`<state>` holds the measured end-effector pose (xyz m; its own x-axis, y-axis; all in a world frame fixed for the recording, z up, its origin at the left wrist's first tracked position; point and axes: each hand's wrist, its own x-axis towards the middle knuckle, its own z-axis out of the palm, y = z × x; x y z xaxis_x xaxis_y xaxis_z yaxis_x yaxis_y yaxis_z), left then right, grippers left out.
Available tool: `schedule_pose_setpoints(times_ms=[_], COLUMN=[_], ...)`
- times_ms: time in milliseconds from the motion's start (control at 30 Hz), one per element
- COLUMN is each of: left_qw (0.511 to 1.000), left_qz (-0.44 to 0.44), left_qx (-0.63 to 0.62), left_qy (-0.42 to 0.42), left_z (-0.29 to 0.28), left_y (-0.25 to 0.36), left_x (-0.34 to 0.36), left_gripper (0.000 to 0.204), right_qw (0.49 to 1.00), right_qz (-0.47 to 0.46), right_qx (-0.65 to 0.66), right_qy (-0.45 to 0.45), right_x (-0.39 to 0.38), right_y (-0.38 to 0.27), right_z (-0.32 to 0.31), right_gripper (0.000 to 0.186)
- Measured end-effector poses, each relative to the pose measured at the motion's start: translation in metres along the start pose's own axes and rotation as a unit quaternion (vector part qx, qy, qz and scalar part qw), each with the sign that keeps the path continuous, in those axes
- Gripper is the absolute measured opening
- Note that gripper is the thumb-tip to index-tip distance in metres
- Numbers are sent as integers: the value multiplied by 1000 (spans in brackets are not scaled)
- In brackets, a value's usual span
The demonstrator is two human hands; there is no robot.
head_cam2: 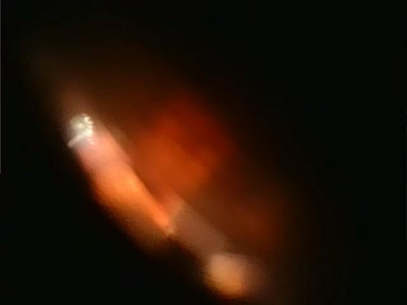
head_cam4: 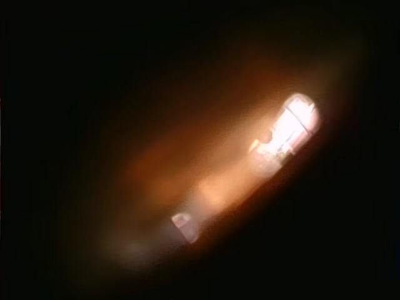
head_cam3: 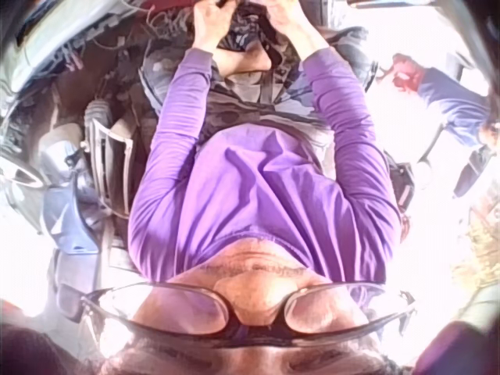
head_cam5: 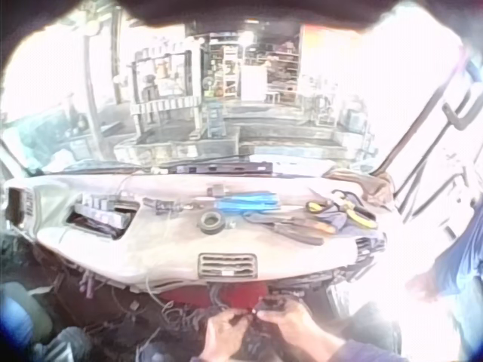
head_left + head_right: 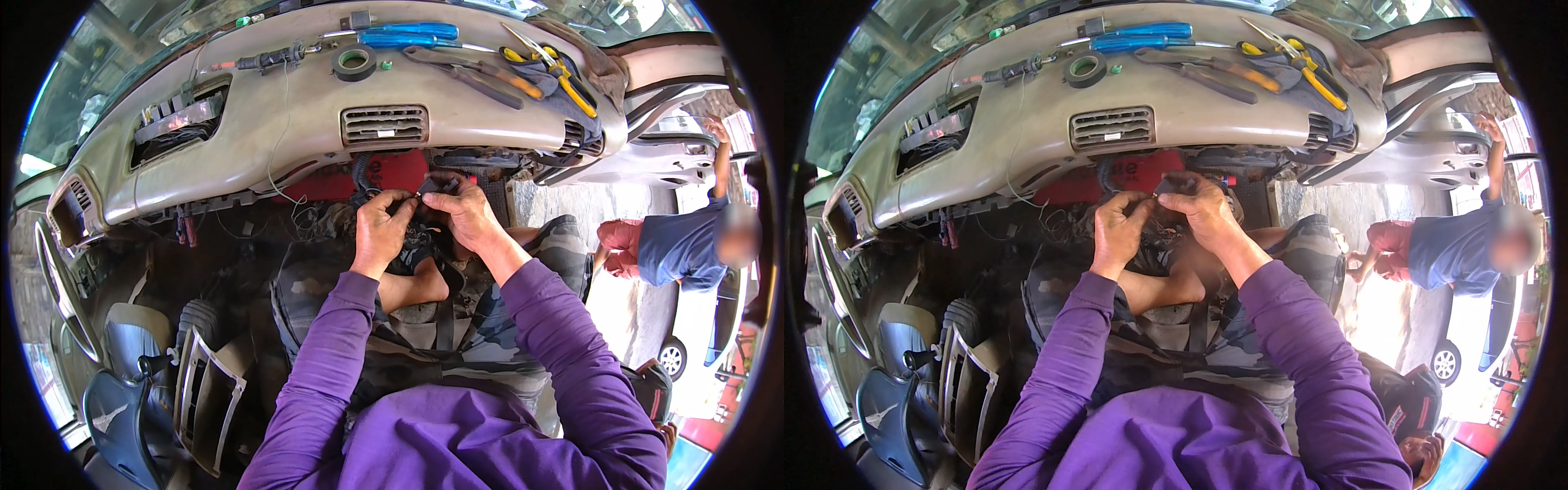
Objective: The person works under the dashboard of a car, manipulating wires and connectors with both hands. They use pliers to strip or adjust wire ends and connect components within the exposed wiring harness.
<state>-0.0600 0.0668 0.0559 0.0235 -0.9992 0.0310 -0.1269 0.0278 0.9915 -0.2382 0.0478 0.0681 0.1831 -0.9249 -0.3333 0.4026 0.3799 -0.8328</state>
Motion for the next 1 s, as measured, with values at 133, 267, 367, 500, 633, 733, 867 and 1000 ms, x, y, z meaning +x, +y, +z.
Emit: schedule_pose_setpoints(times_ms=[133,267,367,500,633,733,867,1000], left_qw=[999,997,999,996,996,994,999,974], left_qz=[-26,-26,-3,-22,-41,-53,-13,195], left_qx=[34,68,-33,-89,-84,-96,-29,110], left_qy=[3,5,-4,-17,13,4,8,-45], left_z=[0,-3,-1,-2,0,0,-1,-8], left_y=[4,7,6,9,11,12,10,25], left_x=[0,-2,1,1,-2,-2,-3,-10], left_gripper=[17,16,18,27,26,27,25,23], right_qw=[997,976,972,994,994,992,989,985], right_qz=[-25,-53,-49,-8,-5,-12,-3,-23], right_qx=[-79,-211,-223,-90,-95,-122,-141,-148], right_qy=[5,29,48,56,44,44,43,79], right_x=[2,-5,2,1,-1,1,3,5], right_y=[7,-5,-1,3,4,5,0,-1], right_z=[-3,11,-5,-3,2,3,3,-2], right_gripper=[43,37,38,38,37,37,38,36])
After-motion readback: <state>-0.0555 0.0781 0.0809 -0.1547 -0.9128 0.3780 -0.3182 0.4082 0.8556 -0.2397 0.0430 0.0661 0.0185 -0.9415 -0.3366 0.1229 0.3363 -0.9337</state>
